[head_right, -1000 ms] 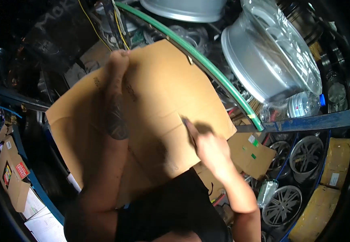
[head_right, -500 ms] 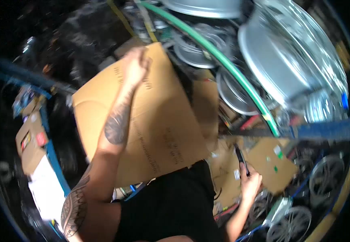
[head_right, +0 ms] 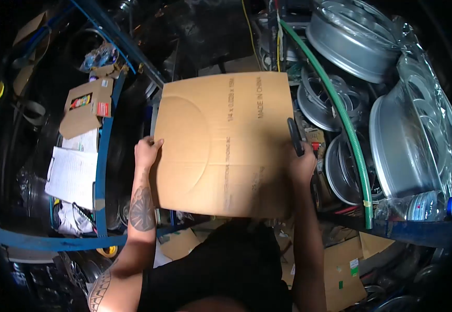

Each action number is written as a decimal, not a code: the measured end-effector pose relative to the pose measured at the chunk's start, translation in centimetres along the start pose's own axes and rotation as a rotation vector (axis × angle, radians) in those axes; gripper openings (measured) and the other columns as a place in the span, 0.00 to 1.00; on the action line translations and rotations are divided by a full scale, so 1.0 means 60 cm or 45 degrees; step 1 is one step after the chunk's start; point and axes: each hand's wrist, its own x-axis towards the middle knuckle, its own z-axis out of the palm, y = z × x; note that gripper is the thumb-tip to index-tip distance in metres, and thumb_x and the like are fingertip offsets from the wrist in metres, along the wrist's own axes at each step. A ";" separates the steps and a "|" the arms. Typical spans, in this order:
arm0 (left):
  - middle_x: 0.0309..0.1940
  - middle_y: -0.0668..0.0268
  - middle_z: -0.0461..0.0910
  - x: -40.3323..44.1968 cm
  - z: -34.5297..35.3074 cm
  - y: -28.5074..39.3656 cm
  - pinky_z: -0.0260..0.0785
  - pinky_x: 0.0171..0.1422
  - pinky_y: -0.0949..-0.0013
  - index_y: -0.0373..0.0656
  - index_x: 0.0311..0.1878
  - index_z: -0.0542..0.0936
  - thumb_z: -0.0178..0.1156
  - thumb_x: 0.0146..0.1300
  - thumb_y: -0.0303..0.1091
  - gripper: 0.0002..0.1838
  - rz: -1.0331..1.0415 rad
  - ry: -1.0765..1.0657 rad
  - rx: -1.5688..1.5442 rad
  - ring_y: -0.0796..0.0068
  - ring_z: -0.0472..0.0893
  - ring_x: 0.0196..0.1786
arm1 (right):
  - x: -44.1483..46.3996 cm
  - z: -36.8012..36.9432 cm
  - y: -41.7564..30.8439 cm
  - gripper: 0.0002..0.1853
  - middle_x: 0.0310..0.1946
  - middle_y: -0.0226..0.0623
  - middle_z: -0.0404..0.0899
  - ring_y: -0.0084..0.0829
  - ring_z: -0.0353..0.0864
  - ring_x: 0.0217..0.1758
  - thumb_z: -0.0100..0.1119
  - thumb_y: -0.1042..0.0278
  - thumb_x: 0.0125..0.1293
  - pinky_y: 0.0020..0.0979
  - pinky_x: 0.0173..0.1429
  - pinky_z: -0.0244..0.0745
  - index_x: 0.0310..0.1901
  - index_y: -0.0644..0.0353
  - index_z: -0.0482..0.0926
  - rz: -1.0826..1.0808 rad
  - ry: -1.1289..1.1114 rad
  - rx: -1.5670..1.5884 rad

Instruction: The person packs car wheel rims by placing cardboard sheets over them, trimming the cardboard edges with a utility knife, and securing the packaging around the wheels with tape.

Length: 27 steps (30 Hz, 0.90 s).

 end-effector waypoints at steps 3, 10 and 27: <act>0.39 0.43 0.87 0.006 0.014 -0.008 0.77 0.54 0.50 0.37 0.47 0.88 0.74 0.60 0.50 0.24 -0.007 0.009 0.132 0.42 0.87 0.48 | 0.006 0.005 0.019 0.20 0.40 0.56 0.88 0.52 0.90 0.44 0.72 0.62 0.65 0.42 0.50 0.79 0.55 0.63 0.85 -0.214 0.070 0.056; 0.41 0.45 0.89 0.002 0.030 -0.006 0.77 0.56 0.51 0.37 0.45 0.89 0.74 0.60 0.53 0.25 -0.113 0.066 -0.012 0.44 0.87 0.51 | 0.064 0.039 0.065 0.22 0.34 0.46 0.89 0.34 0.88 0.37 0.77 0.59 0.62 0.34 0.48 0.79 0.52 0.66 0.86 -0.194 0.020 0.302; 0.59 0.42 0.83 0.256 0.216 0.220 0.70 0.71 0.51 0.32 0.68 0.74 0.67 0.66 0.48 0.35 1.225 0.225 -0.031 0.40 0.80 0.63 | 0.023 0.016 -0.001 0.17 0.34 0.49 0.86 0.41 0.86 0.37 0.71 0.61 0.67 0.38 0.46 0.77 0.48 0.68 0.84 -0.154 0.040 0.099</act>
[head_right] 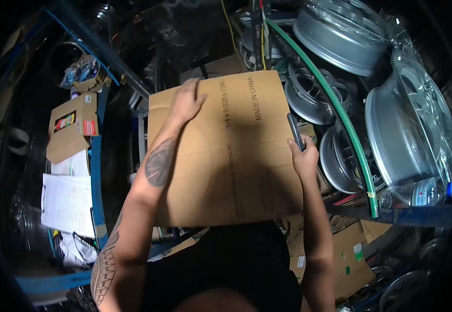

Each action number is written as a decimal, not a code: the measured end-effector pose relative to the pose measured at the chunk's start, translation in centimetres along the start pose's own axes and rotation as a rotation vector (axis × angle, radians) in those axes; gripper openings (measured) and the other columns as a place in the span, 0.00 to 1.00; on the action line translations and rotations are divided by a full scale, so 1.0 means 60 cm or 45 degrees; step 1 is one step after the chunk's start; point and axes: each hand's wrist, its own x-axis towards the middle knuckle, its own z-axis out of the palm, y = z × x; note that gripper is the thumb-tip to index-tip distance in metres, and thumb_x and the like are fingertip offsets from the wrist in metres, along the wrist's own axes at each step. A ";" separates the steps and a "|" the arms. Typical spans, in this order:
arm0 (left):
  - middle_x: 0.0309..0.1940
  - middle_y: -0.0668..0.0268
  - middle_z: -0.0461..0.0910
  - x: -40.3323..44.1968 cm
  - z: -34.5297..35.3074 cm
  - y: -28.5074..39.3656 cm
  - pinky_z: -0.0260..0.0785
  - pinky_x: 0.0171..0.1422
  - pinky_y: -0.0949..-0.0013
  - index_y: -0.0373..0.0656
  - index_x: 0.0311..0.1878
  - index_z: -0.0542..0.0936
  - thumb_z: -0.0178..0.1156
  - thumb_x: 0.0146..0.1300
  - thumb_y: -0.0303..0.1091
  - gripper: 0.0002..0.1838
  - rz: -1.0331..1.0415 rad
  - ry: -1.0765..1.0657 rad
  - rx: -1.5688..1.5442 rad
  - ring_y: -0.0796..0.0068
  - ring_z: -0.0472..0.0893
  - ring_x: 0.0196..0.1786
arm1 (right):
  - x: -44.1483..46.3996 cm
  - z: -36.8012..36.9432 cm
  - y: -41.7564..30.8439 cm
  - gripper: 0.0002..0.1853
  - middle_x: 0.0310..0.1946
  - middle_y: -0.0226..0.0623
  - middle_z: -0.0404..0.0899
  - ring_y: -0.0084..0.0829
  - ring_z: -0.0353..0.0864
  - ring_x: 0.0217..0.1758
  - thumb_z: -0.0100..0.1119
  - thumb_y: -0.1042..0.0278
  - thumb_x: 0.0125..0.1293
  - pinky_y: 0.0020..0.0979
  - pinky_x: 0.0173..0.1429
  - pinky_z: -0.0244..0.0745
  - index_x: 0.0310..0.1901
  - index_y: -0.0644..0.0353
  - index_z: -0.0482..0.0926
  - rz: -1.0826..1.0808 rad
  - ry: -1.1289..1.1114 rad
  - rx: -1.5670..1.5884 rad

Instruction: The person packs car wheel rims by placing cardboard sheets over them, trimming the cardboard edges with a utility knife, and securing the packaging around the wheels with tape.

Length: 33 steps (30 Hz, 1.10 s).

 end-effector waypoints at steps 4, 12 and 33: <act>0.53 0.47 0.86 0.090 0.103 0.035 0.67 0.69 0.40 0.39 0.60 0.80 0.57 0.71 0.49 0.24 -0.203 -0.352 -0.120 0.43 0.82 0.59 | -0.004 0.002 -0.014 0.16 0.45 0.61 0.82 0.66 0.81 0.49 0.58 0.62 0.77 0.55 0.52 0.76 0.56 0.67 0.78 -0.239 0.035 -0.457; 0.48 0.60 0.87 0.083 0.187 0.031 0.66 0.63 0.34 0.49 0.46 0.81 0.54 0.72 0.46 0.13 -0.221 -0.168 -0.282 0.49 0.83 0.55 | 0.126 0.016 -0.131 0.32 0.59 0.68 0.77 0.64 0.80 0.59 0.51 0.75 0.75 0.52 0.63 0.76 0.79 0.60 0.56 -0.349 -0.311 -0.387; 0.61 0.67 0.83 0.123 0.117 0.117 0.62 0.67 0.43 0.54 0.68 0.79 0.64 0.63 0.67 0.36 0.096 -0.422 -0.230 0.65 0.78 0.63 | 0.425 0.213 -0.087 0.15 0.30 0.31 0.77 0.20 0.71 0.21 0.49 0.65 0.81 0.24 0.20 0.67 0.61 0.63 0.75 0.481 -0.618 0.672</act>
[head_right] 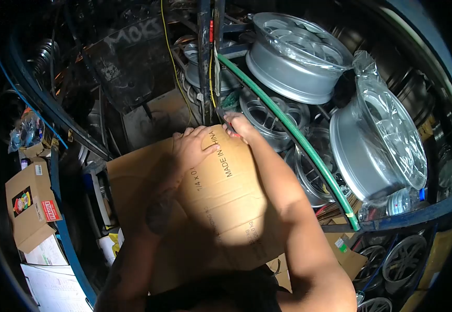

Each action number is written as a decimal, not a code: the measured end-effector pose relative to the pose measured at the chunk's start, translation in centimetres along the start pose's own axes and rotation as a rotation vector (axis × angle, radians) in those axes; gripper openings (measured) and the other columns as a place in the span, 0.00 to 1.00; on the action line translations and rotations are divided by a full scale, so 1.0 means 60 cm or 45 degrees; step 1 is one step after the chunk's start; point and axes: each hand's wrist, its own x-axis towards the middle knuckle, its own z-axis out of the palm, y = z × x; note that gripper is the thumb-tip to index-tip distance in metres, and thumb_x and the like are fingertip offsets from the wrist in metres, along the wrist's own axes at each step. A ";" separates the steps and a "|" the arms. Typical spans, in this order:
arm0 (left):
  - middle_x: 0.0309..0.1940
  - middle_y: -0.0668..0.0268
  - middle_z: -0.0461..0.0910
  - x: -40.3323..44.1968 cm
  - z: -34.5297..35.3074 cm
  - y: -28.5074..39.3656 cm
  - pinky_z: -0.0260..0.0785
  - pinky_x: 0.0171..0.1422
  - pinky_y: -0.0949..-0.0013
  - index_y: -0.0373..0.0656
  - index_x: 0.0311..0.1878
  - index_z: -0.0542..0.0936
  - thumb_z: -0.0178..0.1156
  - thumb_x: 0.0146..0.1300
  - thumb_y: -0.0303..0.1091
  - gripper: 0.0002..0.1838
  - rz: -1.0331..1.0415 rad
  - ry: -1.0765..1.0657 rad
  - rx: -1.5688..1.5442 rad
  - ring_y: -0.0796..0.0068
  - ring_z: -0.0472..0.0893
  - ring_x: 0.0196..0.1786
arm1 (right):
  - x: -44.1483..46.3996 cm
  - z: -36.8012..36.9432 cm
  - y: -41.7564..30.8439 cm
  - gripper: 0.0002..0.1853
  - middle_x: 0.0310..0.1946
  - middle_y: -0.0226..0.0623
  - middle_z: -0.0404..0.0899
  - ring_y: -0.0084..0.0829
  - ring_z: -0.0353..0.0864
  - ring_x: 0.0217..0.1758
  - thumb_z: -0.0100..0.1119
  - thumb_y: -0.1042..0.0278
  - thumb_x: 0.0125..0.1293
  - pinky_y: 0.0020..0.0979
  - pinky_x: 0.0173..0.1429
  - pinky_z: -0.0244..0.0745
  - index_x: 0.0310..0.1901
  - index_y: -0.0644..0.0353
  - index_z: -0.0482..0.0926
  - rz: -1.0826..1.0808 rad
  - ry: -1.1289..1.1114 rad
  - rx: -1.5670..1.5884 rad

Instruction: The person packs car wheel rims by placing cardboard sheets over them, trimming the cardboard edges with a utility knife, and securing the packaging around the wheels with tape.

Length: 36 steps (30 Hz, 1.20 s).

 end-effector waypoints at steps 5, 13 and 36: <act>0.56 0.67 0.85 0.022 0.002 -0.001 0.61 0.67 0.44 0.51 0.62 0.83 0.64 0.62 0.69 0.36 -0.043 -0.219 0.019 0.64 0.79 0.61 | -0.076 -0.034 -0.073 0.27 0.36 0.40 0.84 0.29 0.82 0.32 0.54 0.70 0.79 0.32 0.38 0.77 0.77 0.55 0.67 -0.358 -0.189 -0.948; 0.61 0.49 0.79 0.016 0.007 -0.006 0.66 0.70 0.48 0.37 0.77 0.64 0.79 0.43 0.66 0.64 -0.179 0.196 -0.289 0.52 0.77 0.64 | -0.170 -0.032 -0.155 0.19 0.39 0.51 0.87 0.55 0.86 0.41 0.58 0.55 0.75 0.53 0.50 0.80 0.65 0.40 0.83 -0.681 -0.246 -1.916; 0.55 0.58 0.85 0.042 0.024 -0.007 0.70 0.64 0.43 0.47 0.56 0.84 0.50 0.74 0.50 0.22 -0.094 -0.226 0.027 0.55 0.80 0.60 | -0.445 -0.123 -0.069 0.19 0.32 0.57 0.83 0.60 0.83 0.40 0.61 0.64 0.74 0.50 0.47 0.77 0.64 0.56 0.78 -0.154 0.130 -1.676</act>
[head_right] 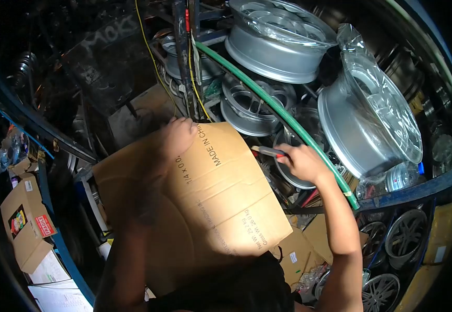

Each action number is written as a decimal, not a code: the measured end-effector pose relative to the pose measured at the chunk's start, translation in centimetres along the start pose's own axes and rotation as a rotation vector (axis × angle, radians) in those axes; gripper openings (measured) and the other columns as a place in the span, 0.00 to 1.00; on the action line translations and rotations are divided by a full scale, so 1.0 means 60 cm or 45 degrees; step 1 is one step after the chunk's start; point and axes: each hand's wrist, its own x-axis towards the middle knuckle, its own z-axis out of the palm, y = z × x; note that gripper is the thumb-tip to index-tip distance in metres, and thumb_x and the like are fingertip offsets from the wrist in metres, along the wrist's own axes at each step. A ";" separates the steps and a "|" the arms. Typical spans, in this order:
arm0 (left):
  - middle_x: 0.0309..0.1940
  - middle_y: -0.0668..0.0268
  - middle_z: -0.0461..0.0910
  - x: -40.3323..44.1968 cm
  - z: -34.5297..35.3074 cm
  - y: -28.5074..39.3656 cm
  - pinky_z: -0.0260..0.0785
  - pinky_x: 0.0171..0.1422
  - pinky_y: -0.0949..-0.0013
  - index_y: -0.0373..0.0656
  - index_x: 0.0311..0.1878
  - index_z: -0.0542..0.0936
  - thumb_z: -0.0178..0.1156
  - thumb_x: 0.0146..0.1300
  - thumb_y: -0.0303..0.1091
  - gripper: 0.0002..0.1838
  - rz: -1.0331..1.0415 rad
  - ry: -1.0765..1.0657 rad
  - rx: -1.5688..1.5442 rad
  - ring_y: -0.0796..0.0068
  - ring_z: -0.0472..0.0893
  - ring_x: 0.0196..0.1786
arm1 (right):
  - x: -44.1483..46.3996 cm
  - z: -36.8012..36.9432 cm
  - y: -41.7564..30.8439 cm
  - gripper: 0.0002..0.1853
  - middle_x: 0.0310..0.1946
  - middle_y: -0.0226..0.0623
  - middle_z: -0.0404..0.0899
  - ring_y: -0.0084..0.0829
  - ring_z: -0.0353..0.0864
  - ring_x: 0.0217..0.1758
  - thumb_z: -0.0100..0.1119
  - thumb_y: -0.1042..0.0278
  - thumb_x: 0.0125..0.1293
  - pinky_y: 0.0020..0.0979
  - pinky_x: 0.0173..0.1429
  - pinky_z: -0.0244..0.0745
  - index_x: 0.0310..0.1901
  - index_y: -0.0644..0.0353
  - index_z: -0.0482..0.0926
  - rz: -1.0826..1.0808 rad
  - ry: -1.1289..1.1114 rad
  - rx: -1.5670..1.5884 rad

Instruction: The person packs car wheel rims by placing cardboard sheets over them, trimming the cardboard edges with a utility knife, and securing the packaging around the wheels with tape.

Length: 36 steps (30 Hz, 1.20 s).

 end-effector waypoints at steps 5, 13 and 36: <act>0.53 0.52 0.85 0.046 -0.006 0.033 0.71 0.66 0.50 0.43 0.56 0.84 0.48 0.74 0.52 0.25 -0.166 -0.251 -0.011 0.53 0.84 0.58 | -0.003 0.080 0.007 0.22 0.35 0.39 0.80 0.33 0.86 0.34 0.57 0.74 0.76 0.34 0.41 0.79 0.68 0.61 0.65 0.018 0.201 0.871; 0.53 0.54 0.86 0.019 0.001 0.012 0.72 0.64 0.51 0.44 0.56 0.83 0.67 0.67 0.45 0.20 -0.067 0.212 -0.481 0.48 0.83 0.58 | 0.162 0.077 -0.153 0.28 0.29 0.43 0.83 0.32 0.83 0.20 0.55 0.65 0.79 0.34 0.31 0.81 0.76 0.60 0.65 0.241 0.391 1.037; 0.39 0.63 0.89 0.015 0.037 0.029 0.67 0.58 0.48 0.49 0.39 0.90 0.55 0.72 0.46 0.16 0.091 0.315 0.009 0.59 0.86 0.44 | 0.254 0.209 -0.092 0.28 0.44 0.74 0.82 0.73 0.80 0.52 0.43 0.47 0.81 0.63 0.59 0.71 0.59 0.67 0.76 0.450 0.661 0.545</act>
